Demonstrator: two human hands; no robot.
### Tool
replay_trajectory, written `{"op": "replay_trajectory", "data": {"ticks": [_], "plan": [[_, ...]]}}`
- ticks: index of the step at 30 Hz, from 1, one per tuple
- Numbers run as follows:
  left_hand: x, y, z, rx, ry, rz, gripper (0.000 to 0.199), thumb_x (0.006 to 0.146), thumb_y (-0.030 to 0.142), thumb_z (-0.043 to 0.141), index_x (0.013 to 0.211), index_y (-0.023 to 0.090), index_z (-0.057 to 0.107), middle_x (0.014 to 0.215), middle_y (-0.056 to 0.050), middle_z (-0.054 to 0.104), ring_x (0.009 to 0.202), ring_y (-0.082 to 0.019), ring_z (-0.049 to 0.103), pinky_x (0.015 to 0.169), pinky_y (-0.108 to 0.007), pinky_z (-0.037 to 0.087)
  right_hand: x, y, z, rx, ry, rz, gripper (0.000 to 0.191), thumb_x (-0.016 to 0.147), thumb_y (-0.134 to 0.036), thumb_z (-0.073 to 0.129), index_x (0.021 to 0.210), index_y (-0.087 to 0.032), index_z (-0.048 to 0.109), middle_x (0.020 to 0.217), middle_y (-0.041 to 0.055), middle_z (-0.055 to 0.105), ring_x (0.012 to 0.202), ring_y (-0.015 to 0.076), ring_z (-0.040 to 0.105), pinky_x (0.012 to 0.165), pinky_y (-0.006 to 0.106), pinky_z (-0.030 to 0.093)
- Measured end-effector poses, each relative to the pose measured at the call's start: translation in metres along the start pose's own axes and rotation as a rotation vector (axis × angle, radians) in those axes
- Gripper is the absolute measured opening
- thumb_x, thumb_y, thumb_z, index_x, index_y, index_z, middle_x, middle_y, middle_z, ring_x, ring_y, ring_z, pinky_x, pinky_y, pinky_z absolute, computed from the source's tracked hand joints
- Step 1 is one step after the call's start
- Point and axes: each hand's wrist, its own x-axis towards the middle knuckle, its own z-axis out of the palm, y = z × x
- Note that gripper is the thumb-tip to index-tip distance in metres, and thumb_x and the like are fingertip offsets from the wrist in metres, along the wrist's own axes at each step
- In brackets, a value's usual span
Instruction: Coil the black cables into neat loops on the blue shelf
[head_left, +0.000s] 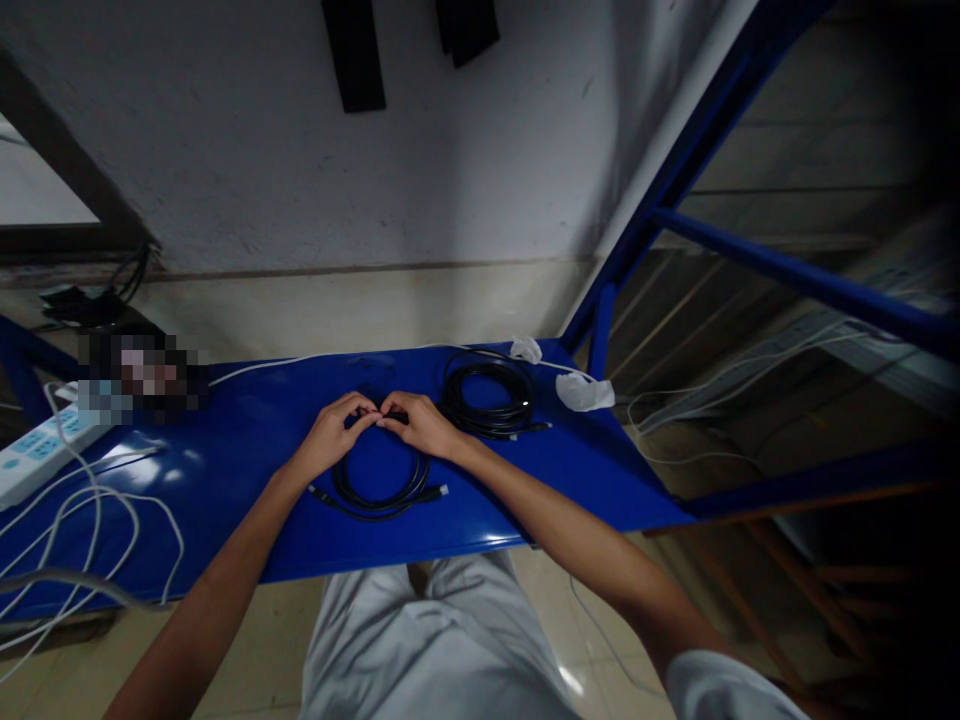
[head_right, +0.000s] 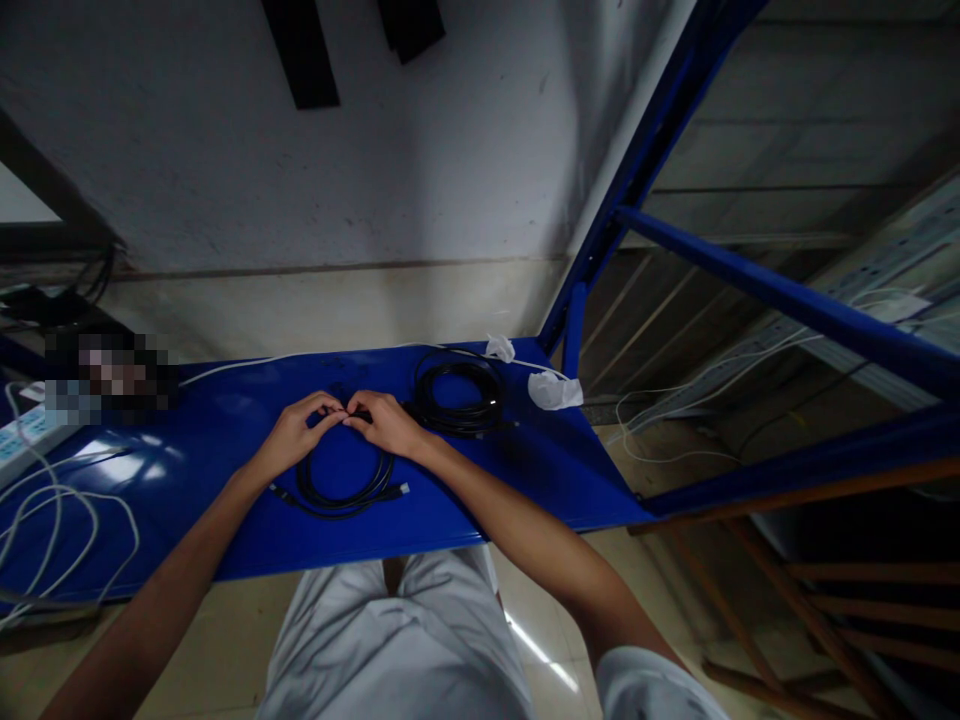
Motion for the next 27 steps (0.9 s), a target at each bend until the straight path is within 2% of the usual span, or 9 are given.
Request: {"op": "replay_trajectory", "data": {"ticks": [8, 15, 21, 27], "plan": [[-0.0004, 0.0010, -0.0010, -0.006, 0.044, -0.008, 0.021, 0.102, 0.044, 0.073, 0.103, 0.024, 0.078, 0.095, -0.004, 0.078, 0.085, -0.020, 0.071, 0.081, -0.033, 0.056, -0.0010, -0.0035, -0.0021, 0.009, -0.012, 0.027, 0.012, 0.102, -0.029, 0.072, 0.108, -0.018, 0.073, 0.101, 0.0050, 0.078, 0.092, 0.0195, 0.073, 0.085, 0.028, 0.052], [-0.0013, 0.0020, -0.0010, -0.015, 0.050, -0.037, 0.018, 0.099, 0.039, 0.075, 0.109, 0.023, 0.077, 0.098, -0.003, 0.079, 0.087, -0.020, 0.072, 0.084, -0.033, 0.059, -0.0008, -0.0051, -0.0032, -0.019, -0.019, -0.034, 0.013, 0.104, -0.027, 0.071, 0.109, -0.018, 0.078, 0.104, 0.0066, 0.080, 0.092, 0.0195, 0.073, 0.086, 0.028, 0.051], [-0.0032, 0.0019, -0.0031, -0.030, 0.032, -0.015, 0.018, 0.100, 0.035, 0.074, 0.113, 0.023, 0.077, 0.104, -0.005, 0.079, 0.091, -0.020, 0.073, 0.086, -0.034, 0.059, -0.0009, -0.0057, -0.0046, -0.033, -0.011, -0.020, 0.015, 0.103, -0.029, 0.074, 0.112, -0.018, 0.080, 0.110, 0.0083, 0.082, 0.098, 0.0211, 0.076, 0.089, 0.028, 0.053], [-0.0022, 0.0015, -0.0026, -0.024, 0.055, -0.024, 0.020, 0.100, 0.042, 0.075, 0.107, 0.024, 0.079, 0.099, -0.005, 0.080, 0.088, -0.021, 0.073, 0.083, -0.034, 0.059, -0.0016, -0.0090, -0.0053, -0.057, -0.008, -0.018, 0.017, 0.107, -0.029, 0.068, 0.111, -0.020, 0.082, 0.106, 0.0070, 0.083, 0.093, 0.0203, 0.076, 0.086, 0.027, 0.052]]}}
